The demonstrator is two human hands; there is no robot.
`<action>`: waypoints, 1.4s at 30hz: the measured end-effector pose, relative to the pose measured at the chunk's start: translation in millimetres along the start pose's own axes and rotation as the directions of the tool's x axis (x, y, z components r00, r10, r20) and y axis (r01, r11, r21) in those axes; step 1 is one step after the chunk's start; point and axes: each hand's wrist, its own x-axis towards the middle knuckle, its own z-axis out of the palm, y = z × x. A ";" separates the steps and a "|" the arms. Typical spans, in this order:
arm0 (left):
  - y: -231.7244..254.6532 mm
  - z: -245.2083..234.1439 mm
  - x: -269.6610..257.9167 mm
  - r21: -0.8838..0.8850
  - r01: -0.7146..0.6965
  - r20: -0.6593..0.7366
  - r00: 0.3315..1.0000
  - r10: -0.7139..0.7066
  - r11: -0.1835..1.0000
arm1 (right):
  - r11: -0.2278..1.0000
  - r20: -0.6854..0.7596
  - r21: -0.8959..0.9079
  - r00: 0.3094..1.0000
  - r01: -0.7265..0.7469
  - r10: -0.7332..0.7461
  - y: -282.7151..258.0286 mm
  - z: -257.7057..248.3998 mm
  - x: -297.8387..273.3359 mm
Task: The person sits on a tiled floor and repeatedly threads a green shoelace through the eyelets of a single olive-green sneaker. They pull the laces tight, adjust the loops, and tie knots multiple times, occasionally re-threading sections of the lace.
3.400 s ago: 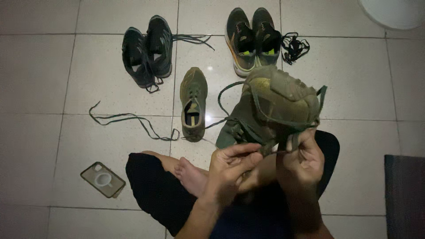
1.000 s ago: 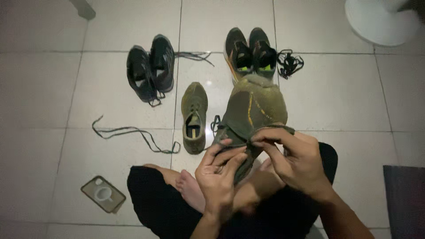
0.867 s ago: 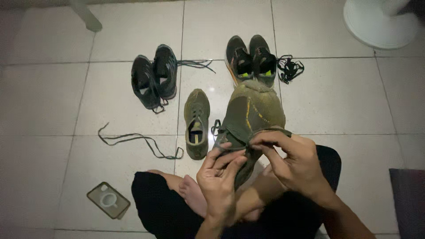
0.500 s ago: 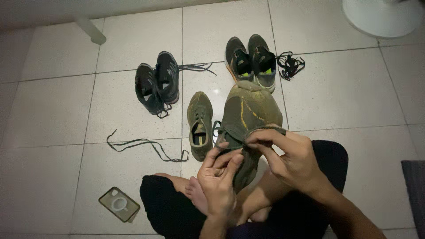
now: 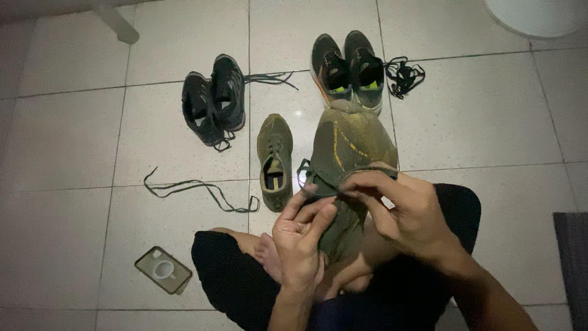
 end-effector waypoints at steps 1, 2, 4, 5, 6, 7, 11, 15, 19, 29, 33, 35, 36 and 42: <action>0.3 -0.4 0.9 0.005 -0.007 0.007 1.000 0.007 1.000 | 1.000 -0.009 0.009 1.000 0.010 -0.010 0.2 0.0 0.6; 0.3 -0.8 0.5 0.009 -0.011 0.014 1.000 0.011 1.000 | 1.000 -0.018 0.017 1.000 0.018 -0.017 -0.4 -0.2 -0.7; 0.8 -0.8 2.1 0.004 -0.024 0.022 0.999 0.024 1.000 | 1.000 -0.029 0.015 0.999 0.020 -0.020 -0.9 0.6 -1.0; 1.4 -0.6 3.0 0.002 -0.031 0.026 0.999 0.031 1.000 | 1.000 -0.029 0.006 0.999 0.015 -0.014 -1.1 1.3 -0.7; 1.9 -0.3 2.7 0.010 -0.027 0.023 0.999 0.027 1.000 | 1.000 -0.031 -0.005 0.999 0.007 -0.007 -1.5 1.5 -1.3; 2.4 0.0 2.4 0.018 -0.023 0.020 1.000 0.022 1.000 | 1.000 -0.029 -0.012 1.000 -0.005 0.004 -1.6 1.5 -1.5; 5.0 1.2 1.0 0.046 -0.024 -0.003 1.000 0.024 0.999 | 0.998 -0.002 -0.052 1.000 -0.020 0.020 -2.8 1.3 1.0; 7.8 2.6 -0.2 0.098 -0.031 0.001 1.000 0.031 0.995 | 0.999 -0.015 -0.026 0.999 0.042 -0.042 -6.6 -0.5 1.4; 10.6 3.1 -2.5 0.242 -0.085 0.035 0.996 0.079 0.967 | 0.995 -0.060 -0.040 0.994 0.092 -0.094 -6.9 3.0 4.2; 15.4 2.3 -1.7 0.385 -0.149 0.032 0.988 0.148 0.911 | 1.000 -0.106 0.012 0.994 -0.008 0.009 -7.0 14.4 -2.4; 17.0 6.9 2.7 0.360 -0.145 0.031 0.989 0.144 0.922 | 0.987 -0.094 0.066 0.984 -0.144 0.150 -14.0 16.9 -0.3; 15.2 7.8 1.0 0.329 -0.151 0.022 0.988 0.153 0.932 | 0.990 -0.094 0.073 0.987 -0.125 0.131 -15.7 18.7 -1.5; 15.2 8.4 2.3 0.348 -0.152 0.026 0.988 0.152 0.925 | 0.991 -0.097 0.074 0.989 -0.109 0.116 -15.0 19.3 -0.4; -7.3 -8.3 18.7 0.391 -0.119 0.020 0.992 0.121 0.913 | 0.985 -0.287 0.056 0.942 -0.164 0.173 20.9 48.6 -18.4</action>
